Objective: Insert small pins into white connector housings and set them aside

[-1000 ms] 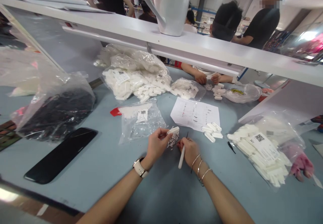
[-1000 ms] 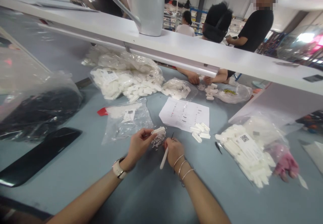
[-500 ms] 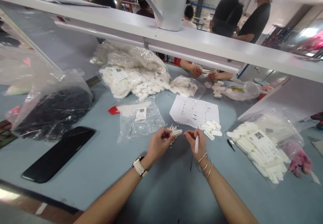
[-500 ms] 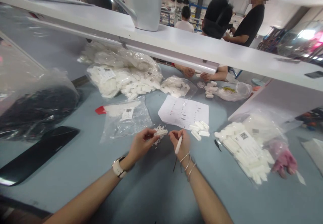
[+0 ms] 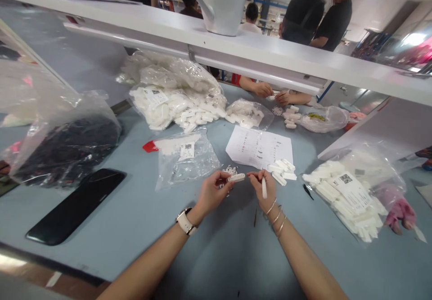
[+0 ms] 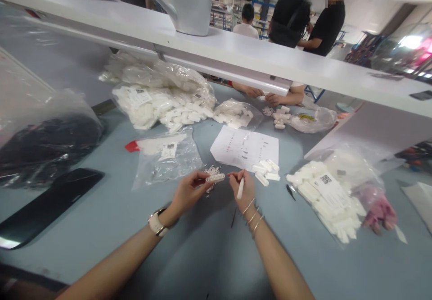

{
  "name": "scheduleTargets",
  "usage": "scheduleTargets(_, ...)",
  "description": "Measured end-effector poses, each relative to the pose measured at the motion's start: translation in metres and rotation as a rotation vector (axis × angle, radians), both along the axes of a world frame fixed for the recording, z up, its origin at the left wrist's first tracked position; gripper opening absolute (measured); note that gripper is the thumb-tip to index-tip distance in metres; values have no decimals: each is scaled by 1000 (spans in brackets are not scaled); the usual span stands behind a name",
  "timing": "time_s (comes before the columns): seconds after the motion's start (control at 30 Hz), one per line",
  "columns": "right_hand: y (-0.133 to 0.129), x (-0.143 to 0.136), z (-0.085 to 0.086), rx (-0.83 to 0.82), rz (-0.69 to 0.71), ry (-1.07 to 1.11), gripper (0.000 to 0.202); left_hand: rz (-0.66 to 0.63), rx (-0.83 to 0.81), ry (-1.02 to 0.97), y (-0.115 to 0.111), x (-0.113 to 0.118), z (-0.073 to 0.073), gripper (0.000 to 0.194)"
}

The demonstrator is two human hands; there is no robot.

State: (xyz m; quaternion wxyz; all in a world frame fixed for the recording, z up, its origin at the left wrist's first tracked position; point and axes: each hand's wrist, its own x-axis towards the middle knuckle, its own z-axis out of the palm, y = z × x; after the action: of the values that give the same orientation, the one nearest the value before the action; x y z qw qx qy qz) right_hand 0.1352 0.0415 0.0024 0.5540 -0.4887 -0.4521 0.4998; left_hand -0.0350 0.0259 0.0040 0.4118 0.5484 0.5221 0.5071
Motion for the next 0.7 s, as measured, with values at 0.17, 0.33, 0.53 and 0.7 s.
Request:
scheduleTargets(0.17,0,-2,7,-17,16,134,42,8,23,38,0,0,-2,21)
scheduleTargets(0.33,1,-2,9,14,-15,83,41,-7,137,144,0,0,-6,16)
scheduleTargets(0.53,1,-3,0,107,-40,-161,35,3,278,317,-2,0,-6,8)
scheduleTargets(0.7,-5,-5,-2,192,-28,-349,32,-12,328,389,-3,1,-3,5)
